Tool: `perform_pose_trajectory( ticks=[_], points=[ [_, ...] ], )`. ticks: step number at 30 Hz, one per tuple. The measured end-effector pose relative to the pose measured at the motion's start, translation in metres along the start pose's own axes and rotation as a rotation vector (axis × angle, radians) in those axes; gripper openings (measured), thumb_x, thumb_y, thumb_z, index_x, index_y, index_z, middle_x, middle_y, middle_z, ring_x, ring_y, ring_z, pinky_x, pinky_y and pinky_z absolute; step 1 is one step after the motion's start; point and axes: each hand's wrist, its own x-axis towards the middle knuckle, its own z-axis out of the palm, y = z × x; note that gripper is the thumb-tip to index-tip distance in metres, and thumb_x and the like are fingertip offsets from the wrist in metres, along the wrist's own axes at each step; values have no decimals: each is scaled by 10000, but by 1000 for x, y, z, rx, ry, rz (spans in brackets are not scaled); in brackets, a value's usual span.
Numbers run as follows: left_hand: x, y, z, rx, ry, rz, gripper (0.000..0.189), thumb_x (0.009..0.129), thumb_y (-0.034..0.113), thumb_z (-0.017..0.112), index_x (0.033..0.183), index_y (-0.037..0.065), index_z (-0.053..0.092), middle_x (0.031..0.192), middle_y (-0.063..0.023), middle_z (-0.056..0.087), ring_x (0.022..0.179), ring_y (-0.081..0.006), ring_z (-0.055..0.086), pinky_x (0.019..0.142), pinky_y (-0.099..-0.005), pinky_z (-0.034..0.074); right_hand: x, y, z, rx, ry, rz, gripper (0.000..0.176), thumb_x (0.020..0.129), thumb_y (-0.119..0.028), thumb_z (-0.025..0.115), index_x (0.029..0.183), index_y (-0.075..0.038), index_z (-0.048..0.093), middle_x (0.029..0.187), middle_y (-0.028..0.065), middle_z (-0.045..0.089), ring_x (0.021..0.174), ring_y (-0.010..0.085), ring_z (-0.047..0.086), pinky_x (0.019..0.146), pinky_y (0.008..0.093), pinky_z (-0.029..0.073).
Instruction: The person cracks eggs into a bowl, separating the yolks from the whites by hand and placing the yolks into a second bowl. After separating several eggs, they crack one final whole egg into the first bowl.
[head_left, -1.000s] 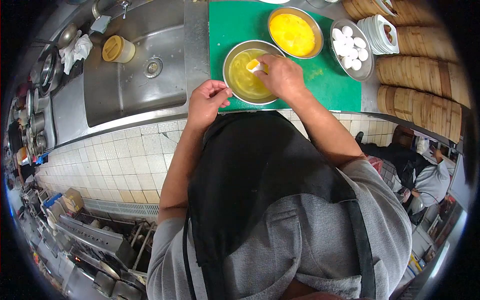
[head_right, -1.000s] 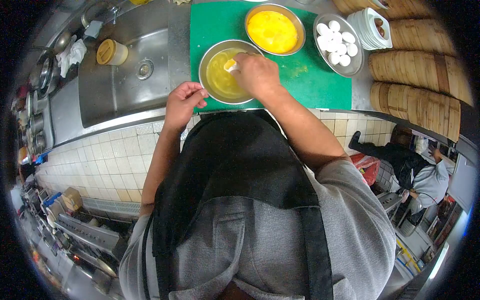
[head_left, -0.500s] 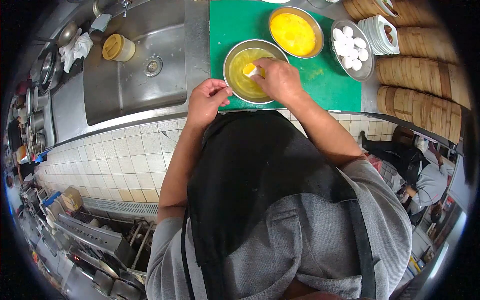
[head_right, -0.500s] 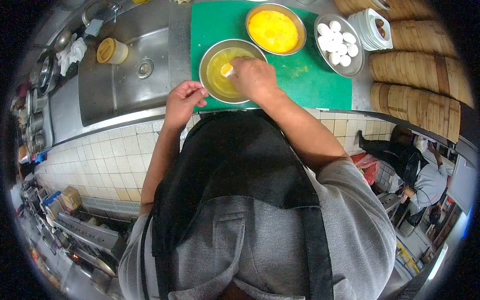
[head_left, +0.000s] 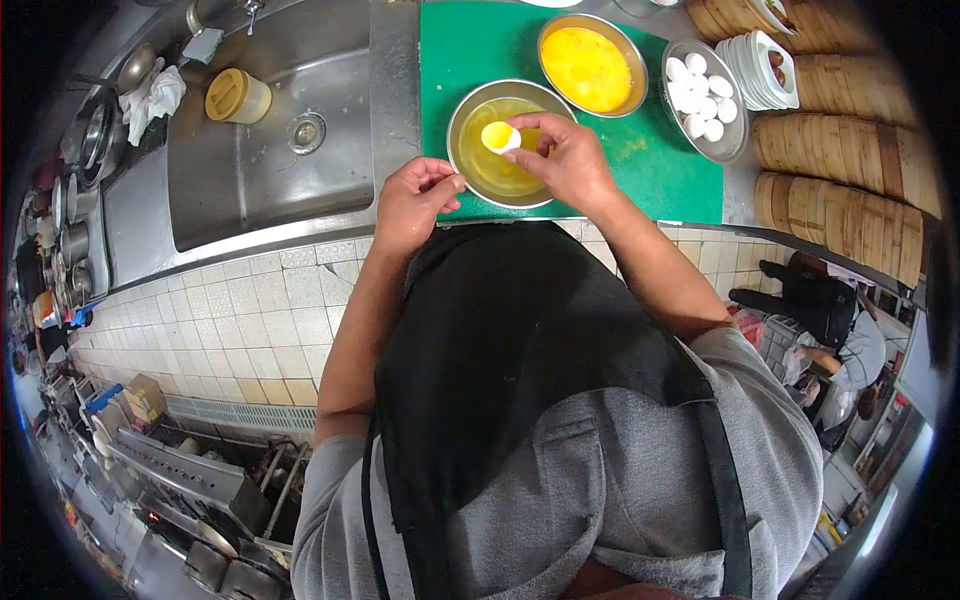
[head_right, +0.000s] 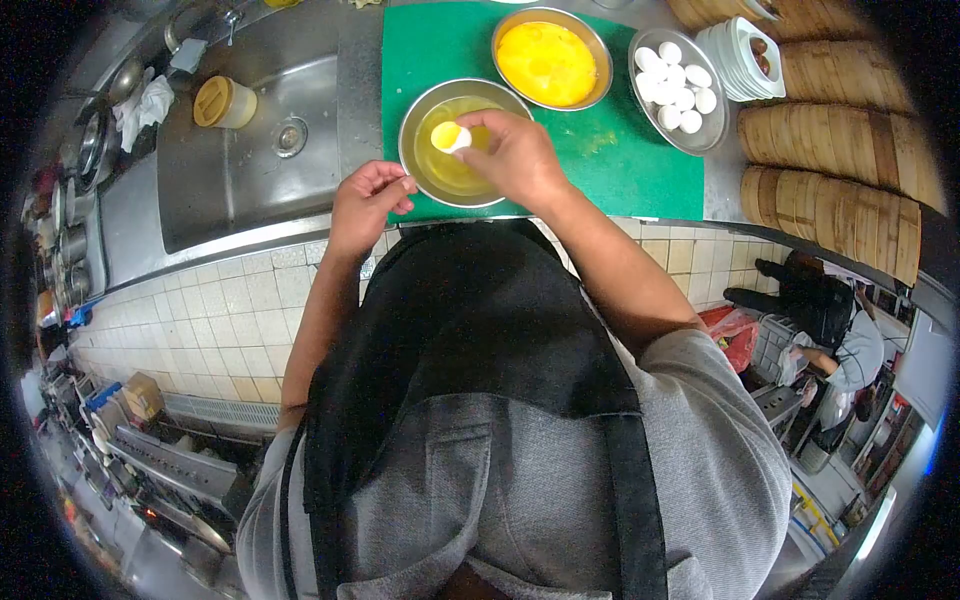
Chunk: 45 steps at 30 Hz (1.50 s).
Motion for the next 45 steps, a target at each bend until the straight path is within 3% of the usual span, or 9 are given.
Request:
perform_pose_trajectory(
  ticks=[5, 13, 23, 27, 30, 34, 36, 39, 45],
  points=[
    [0, -1, 0, -8, 6, 8, 180, 920, 124, 736, 1022, 9, 644, 877, -54, 709, 715, -106, 643, 667, -255, 526, -5, 7, -6, 312, 93, -173, 378, 804, -97, 838, 1168, -121, 740, 752, -45, 576, 693, 45, 494, 632, 221, 430],
    [0, -1, 0, 21, -2, 1, 173, 938, 109, 700, 1061, 6, 633, 905, -61, 720, 729, -119, 648, 694, -269, 528, 3, -14, -49, 455, 263, -411, 387, 824, -48, 820, 1195, -105, 725, 1050, -41, 716, 834, 34, 585, 721, 201, 476],
    [-2, -3, 2, -7, 14, 16, 171, 915, 99, 730, 1016, -1, 634, 875, -50, 703, 707, -107, 644, 662, -254, 533, 20, -4, -82, 254, 443, -477, 348, 835, -71, 810, 1170, -98, 721, 1185, 22, 714, 896, 96, 617, 737, 241, 533],
    [-2, -4, 0, 19, -4, 12, 161, 937, 93, 698, 1047, -2, 629, 895, -65, 716, 722, -121, 649, 683, -266, 534, 29, 2, -102, 18, 611, -526, 311, 833, -92, 810, 1133, -102, 730, 1120, 52, 720, 878, 148, 642, 713, 276, 552],
    [-2, -4, 1, 4, 0, 14, 165, 923, 97, 712, 1027, -2, 630, 877, -56, 714, 711, -114, 650, 667, -258, 535, 35, 5, -115, -187, 655, -626, 368, 819, -7, 799, 1168, -94, 719, 1220, 55, 697, 1065, 181, 617, 750, 270, 557],
    [-1, -4, 0, 15, 0, 16, 166, 924, 97, 711, 1031, -2, 632, 884, -59, 718, 715, -115, 650, 670, -256, 534, 37, 5, -134, -427, 712, -667, 362, 819, -28, 805, 1164, -99, 721, 1204, 53, 705, 1024, 173, 632, 763, 279, 557],
    [-1, -3, 0, 12, -3, 12, 164, 924, 95, 711, 1030, -1, 633, 884, -59, 718, 715, -115, 650, 670, -256, 534, 35, -2, -141, -471, 706, -636, 369, 807, 50, 721, 1150, -83, 688, 1130, 141, 696, 1094, 336, 638, 957, 423, 492],
    [-1, -4, -1, 5, -3, 11, 159, 923, 91, 710, 1027, -1, 634, 885, -58, 718, 715, -116, 651, 669, -256, 534, 34, -11, -147, -499, 739, -642, 384, 731, 74, 740, 1087, -66, 704, 1116, 157, 680, 1096, 355, 626, 941, 430, 486],
    [-1, -1, 0, 14, 5, 6, 156, 919, 87, 712, 1022, -1, 634, 879, -55, 713, 717, -117, 653, 671, -257, 537, 31, -21, -159, -654, 780, -691, 346, 758, 68, 709, 1073, -73, 699, 1133, 143, 655, 1052, 358, 604, 925, 442, 486]
  ],
)
